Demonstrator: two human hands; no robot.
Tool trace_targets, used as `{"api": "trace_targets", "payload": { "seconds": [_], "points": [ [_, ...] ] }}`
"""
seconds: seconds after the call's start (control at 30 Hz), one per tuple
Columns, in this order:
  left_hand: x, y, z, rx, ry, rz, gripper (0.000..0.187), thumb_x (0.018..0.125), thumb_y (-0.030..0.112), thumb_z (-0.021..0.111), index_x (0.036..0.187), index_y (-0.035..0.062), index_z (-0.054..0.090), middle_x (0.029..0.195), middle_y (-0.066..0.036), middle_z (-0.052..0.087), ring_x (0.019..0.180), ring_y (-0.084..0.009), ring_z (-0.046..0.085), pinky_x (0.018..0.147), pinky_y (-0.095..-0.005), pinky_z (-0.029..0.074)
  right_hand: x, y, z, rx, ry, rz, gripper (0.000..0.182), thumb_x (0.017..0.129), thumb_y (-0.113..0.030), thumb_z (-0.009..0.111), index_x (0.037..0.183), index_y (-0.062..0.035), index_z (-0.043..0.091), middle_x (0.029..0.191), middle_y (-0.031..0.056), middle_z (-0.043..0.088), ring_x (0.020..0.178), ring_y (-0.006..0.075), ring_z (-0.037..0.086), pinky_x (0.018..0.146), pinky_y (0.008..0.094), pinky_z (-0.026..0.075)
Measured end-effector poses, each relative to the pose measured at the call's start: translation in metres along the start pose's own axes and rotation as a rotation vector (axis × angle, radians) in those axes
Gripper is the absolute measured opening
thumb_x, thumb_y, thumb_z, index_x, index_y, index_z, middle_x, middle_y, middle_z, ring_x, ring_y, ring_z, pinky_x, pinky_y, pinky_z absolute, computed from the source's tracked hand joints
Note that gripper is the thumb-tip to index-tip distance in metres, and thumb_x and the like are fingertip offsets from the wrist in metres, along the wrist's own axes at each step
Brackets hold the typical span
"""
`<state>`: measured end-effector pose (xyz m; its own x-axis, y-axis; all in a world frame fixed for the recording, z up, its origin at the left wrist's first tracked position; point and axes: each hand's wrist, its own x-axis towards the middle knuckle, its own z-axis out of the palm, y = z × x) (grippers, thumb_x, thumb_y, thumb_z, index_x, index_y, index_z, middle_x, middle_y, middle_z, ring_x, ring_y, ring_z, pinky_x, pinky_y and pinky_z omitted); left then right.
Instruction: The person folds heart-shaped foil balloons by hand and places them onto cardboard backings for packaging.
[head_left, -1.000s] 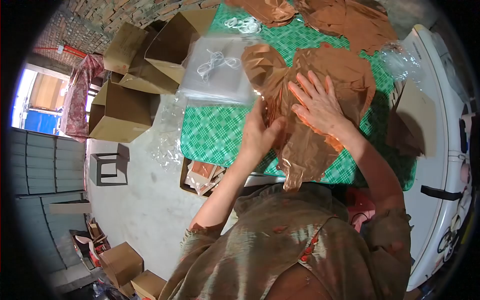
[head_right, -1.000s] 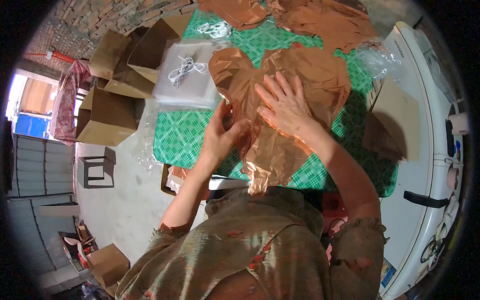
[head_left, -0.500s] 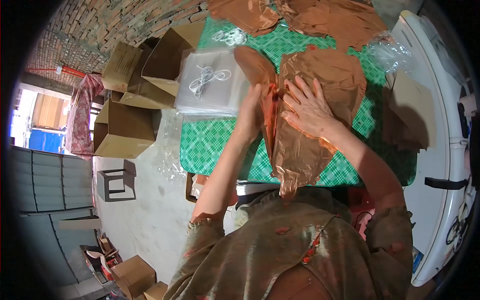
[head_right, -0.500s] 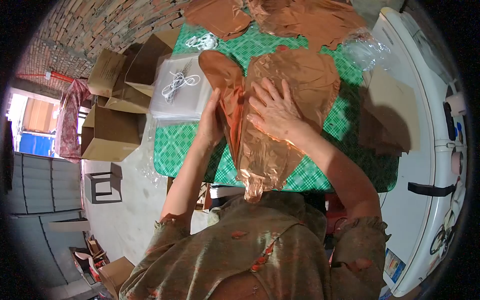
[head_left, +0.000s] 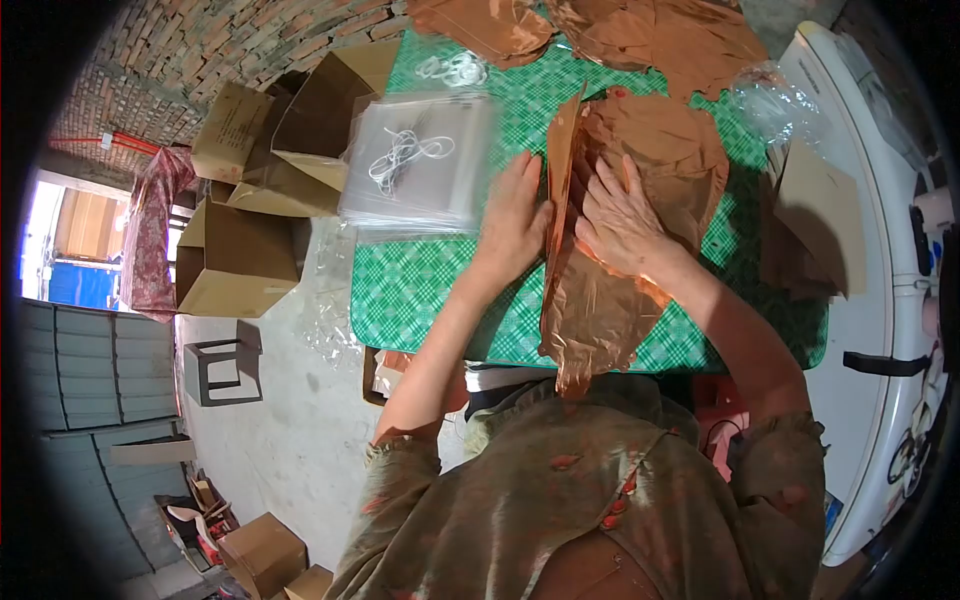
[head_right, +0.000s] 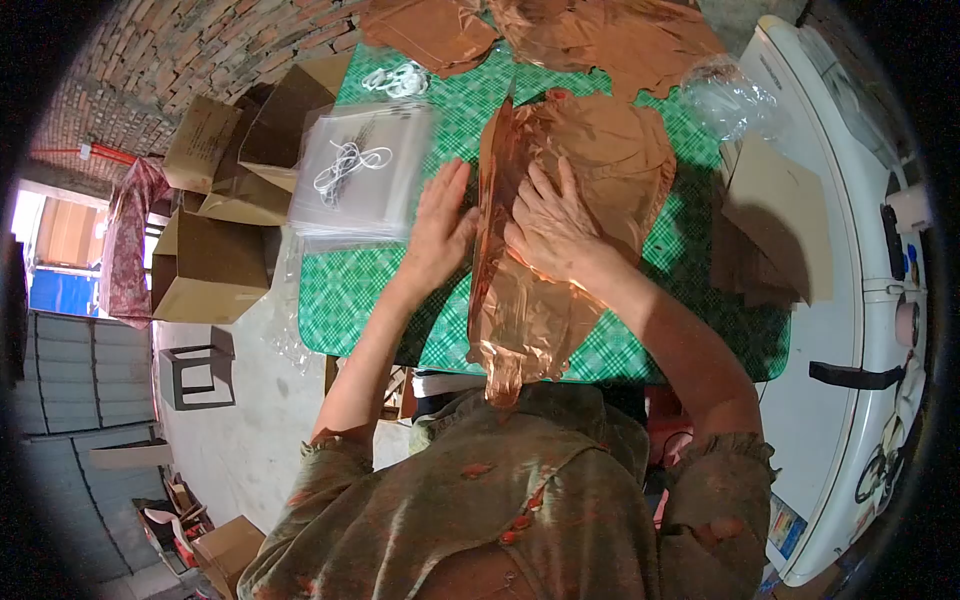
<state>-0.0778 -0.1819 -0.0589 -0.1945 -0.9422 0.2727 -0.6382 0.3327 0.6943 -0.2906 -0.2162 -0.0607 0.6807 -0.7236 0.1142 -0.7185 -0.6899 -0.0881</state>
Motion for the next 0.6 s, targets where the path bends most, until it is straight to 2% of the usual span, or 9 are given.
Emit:
{"api": "trace_targets", "payload": {
  "seconds": [0.07,0.17,0.27,0.37,0.47,0.57,0.6],
  "points": [
    [-0.006,-0.008,0.003,0.422,0.007,0.155,0.055,0.102,0.016,0.052,0.153,-0.0018,0.041,0.161,-0.022,0.039,0.152,-0.0380,0.033,0.126,-0.0514,0.021,0.001,0.002,0.008,-0.059,0.033,-0.006,0.053,0.101,-0.036,0.043,0.121,0.0073,0.065,0.137,0.0214,0.056,0.148,0.0396,0.031,0.122,0.0672,0.009],
    [-0.007,-0.005,0.012,0.470,0.065,0.241,0.055,0.099,0.016,0.055,0.149,-0.0037,0.044,0.156,-0.024,0.043,0.148,-0.0417,0.037,0.124,-0.0551,0.024,0.001,0.005,0.019,0.000,0.136,-0.024,0.055,0.101,-0.036,0.041,0.134,0.0047,0.059,0.141,0.0205,0.054,0.149,0.0390,0.030,0.122,0.0675,0.008],
    [-0.002,0.003,0.020,0.493,0.103,0.239,0.057,0.100,0.018,0.055,0.150,-0.0046,0.042,0.157,-0.023,0.044,0.147,-0.0403,0.038,0.123,-0.0551,0.025,0.002,0.001,0.009,0.014,-0.012,0.018,0.060,0.101,-0.036,0.040,0.149,-0.0001,0.047,0.151,0.0197,0.047,0.151,0.0392,0.028,0.123,0.0671,0.006],
    [0.001,0.011,0.021,0.522,0.106,0.234,0.058,0.100,0.020,0.055,0.151,-0.0041,0.042,0.157,-0.021,0.044,0.148,-0.0389,0.038,0.123,-0.0556,0.024,0.003,0.001,0.011,0.079,0.103,0.023,0.066,0.103,-0.036,0.042,0.159,-0.0026,0.030,0.160,0.0205,0.036,0.151,0.0415,0.025,0.123,0.0653,0.004],
    [-0.002,0.006,0.023,0.540,0.109,0.225,0.059,0.101,0.022,0.054,0.152,-0.0033,0.041,0.158,-0.020,0.044,0.149,-0.0371,0.037,0.123,-0.0566,0.023,0.002,-0.001,0.008,-0.052,0.099,0.007,0.068,0.103,-0.037,0.043,0.160,-0.0036,0.027,0.160,0.0199,0.037,0.151,0.0403,0.026,0.123,0.0656,0.005],
    [-0.002,0.005,0.024,0.553,0.101,0.209,0.060,0.101,0.024,0.054,0.153,-0.0023,0.040,0.158,-0.020,0.043,0.150,-0.0357,0.036,0.123,-0.0576,0.021,0.004,-0.003,-0.003,0.091,-0.049,0.070,0.070,0.103,-0.039,0.043,0.162,-0.0047,0.024,0.160,0.0199,0.037,0.150,0.0386,0.028,0.123,0.0648,0.005],
    [-0.002,0.006,0.024,0.559,0.095,0.202,0.060,0.101,0.024,0.054,0.153,-0.0019,0.040,0.158,-0.020,0.043,0.150,-0.0354,0.036,0.124,-0.0579,0.020,0.004,-0.002,0.000,0.086,-0.029,0.066,0.070,0.103,-0.039,0.042,0.162,-0.0049,0.024,0.160,0.0198,0.037,0.150,0.0382,0.028,0.124,0.0645,0.004]
  ]
}}
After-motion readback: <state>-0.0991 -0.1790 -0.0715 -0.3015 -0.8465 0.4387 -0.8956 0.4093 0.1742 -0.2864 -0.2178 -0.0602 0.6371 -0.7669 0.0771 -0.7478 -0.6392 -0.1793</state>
